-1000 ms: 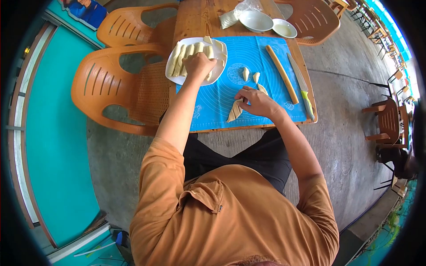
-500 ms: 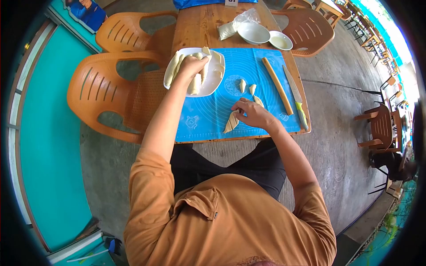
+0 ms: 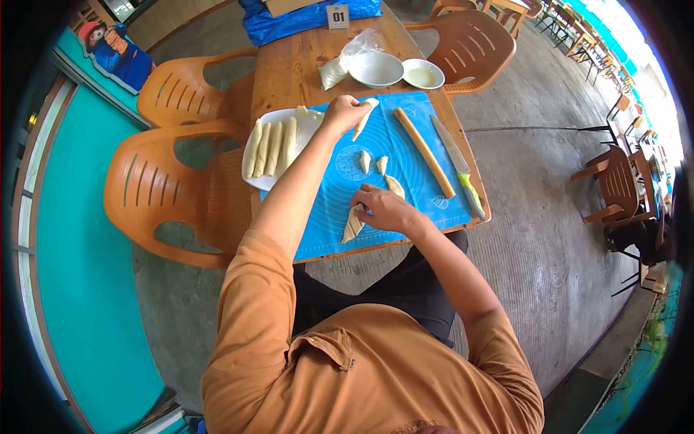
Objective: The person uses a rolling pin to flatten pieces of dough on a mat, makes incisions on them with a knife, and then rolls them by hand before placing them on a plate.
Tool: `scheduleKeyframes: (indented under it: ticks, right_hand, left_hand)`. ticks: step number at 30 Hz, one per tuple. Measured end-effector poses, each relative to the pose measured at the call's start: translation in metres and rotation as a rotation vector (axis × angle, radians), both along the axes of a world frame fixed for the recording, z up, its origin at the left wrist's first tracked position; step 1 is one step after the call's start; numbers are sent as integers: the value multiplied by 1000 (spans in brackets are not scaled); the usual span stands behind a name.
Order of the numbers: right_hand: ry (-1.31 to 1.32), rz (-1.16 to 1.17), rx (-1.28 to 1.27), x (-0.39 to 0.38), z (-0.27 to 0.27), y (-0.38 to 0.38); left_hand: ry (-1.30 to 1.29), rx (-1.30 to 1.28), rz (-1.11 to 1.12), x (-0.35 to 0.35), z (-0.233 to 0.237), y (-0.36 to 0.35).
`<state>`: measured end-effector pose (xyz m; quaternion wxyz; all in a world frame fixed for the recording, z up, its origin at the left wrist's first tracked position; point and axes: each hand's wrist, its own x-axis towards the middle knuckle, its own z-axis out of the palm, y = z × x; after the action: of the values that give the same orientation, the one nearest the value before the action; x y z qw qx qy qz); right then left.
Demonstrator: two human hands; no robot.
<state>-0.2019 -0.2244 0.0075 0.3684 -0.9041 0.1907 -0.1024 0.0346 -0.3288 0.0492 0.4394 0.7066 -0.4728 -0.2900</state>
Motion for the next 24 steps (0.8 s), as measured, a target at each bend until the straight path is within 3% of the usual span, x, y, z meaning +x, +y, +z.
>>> scheduleKeyframes:
  ticks: [2, 5, 8, 11, 12, 14, 15, 17, 19, 24]
  right_hand:
    - [-19, 11, -23, 0, -2, 1]
    - [-27, -8, -17, 1, -7, 0]
    - [-45, -9, -21, 1, -10, 0]
    - [-64, -11, -45, 3, -18, -1]
    - [-71, -21, -57, 3, -19, 0]
    - [-95, -5, -65, 5, -23, -3]
    - [-59, -22, -32, 4, -14, 0]
    - [-16, -32, 8, 3, -6, 1]
    - [-163, 29, -91, 2, -8, -3]
    - [-112, -16, -3, -5, 5, 7]
  left_hand:
    - [-152, 62, -109, -5, -3, -18]
    - [-284, 26, -103, -12, -1, -32]
    - [-484, -48, -127, -7, -20, -37]
    - [-841, 31, -225, 1, -50, -31]
    - [-831, 58, -224, 1, -56, -30]
    - [-892, -321, -154, -2, -59, -17]
    - [-886, -292, -157, -5, -50, -3]
    - [-616, -403, -216, -13, -13, 24]
    - [-550, -410, -220, -14, 14, 63]
    - [-401, -359, -180, -8, 25, 169]
